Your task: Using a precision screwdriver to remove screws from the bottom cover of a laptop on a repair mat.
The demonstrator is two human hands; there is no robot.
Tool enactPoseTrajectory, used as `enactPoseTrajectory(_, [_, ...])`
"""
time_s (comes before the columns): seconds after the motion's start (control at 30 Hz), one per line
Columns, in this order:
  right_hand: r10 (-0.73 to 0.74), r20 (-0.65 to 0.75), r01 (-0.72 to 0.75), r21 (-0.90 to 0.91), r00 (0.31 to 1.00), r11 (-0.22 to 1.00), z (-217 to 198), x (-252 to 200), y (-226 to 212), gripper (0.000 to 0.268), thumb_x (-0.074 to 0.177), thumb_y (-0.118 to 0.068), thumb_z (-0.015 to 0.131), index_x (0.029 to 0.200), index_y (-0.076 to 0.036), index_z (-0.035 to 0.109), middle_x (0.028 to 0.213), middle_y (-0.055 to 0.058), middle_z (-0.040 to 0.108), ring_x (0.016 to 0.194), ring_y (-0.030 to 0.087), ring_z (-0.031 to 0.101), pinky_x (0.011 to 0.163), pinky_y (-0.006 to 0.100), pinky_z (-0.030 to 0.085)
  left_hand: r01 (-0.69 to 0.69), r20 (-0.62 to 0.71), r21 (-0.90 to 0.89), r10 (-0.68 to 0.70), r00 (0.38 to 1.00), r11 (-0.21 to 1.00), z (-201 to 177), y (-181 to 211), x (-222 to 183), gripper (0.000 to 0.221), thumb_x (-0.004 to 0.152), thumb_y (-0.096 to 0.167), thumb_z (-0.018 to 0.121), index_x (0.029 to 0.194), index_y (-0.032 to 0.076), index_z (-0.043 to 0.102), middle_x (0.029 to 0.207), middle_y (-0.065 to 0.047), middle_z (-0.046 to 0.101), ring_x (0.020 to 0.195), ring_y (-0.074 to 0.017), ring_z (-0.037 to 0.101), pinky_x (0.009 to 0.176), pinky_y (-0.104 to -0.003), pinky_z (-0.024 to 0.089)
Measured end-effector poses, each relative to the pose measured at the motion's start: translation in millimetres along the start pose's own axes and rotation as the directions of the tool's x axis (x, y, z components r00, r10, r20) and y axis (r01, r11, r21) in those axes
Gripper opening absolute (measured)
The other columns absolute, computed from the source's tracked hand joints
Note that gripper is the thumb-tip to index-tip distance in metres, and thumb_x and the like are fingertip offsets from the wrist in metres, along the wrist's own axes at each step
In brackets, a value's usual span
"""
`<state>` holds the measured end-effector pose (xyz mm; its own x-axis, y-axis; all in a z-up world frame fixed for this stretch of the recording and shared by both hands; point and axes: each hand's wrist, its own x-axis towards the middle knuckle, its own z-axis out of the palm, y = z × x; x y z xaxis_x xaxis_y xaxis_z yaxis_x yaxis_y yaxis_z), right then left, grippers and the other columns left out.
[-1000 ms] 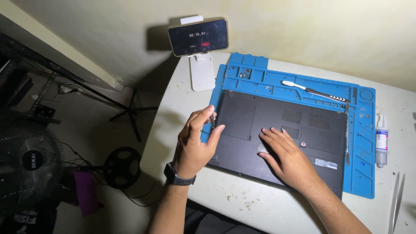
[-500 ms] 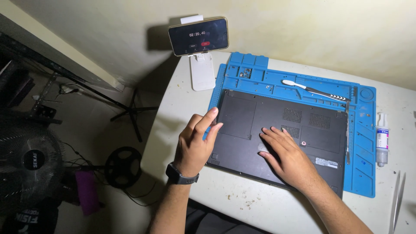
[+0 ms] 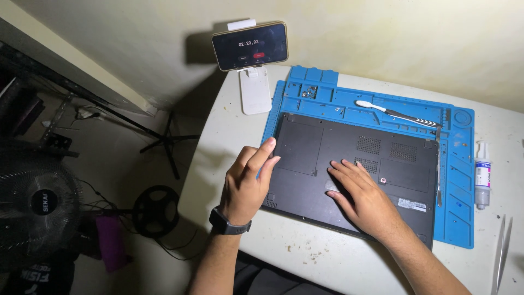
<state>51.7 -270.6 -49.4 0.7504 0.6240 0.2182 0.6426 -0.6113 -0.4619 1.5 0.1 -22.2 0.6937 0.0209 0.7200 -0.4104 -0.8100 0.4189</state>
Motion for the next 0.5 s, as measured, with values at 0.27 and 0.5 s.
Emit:
enactPoseTrajectory(0.27, [0.017,0.010,-0.017,0.010,1.000,1.000,-2.1,1.1,-2.3,0.045,0.093,-0.032,0.070,0.132,-0.009,0.067,0.138,0.013,0.067,0.136,0.030,0.056,0.121,0.049,0.036,0.096,0.041,-0.201,-0.090,0.995,0.975,-15.2,27.9,23.8,0.047,0.099,0.004,0.066,0.143,0.009,0.051,0.121,-0.014,0.070,0.101,-0.0296,0.075,0.082,-0.036,0.062])
enactPoseTrajectory(0.5, [0.008,0.013,-0.008,0.003,1.000,1.000,-0.7,0.3,-0.2,0.045,0.093,-0.033,0.070,0.132,-0.010,0.066,0.138,0.012,0.066,0.137,0.031,0.056,0.121,0.049,0.035,0.089,0.068,-0.134,-0.081,0.994,0.987,-7.2,10.9,12.9,0.046,0.100,0.004,0.064,0.144,0.012,0.054,0.109,-0.008,0.074,0.093,-0.0256,0.076,0.076,-0.036,0.063])
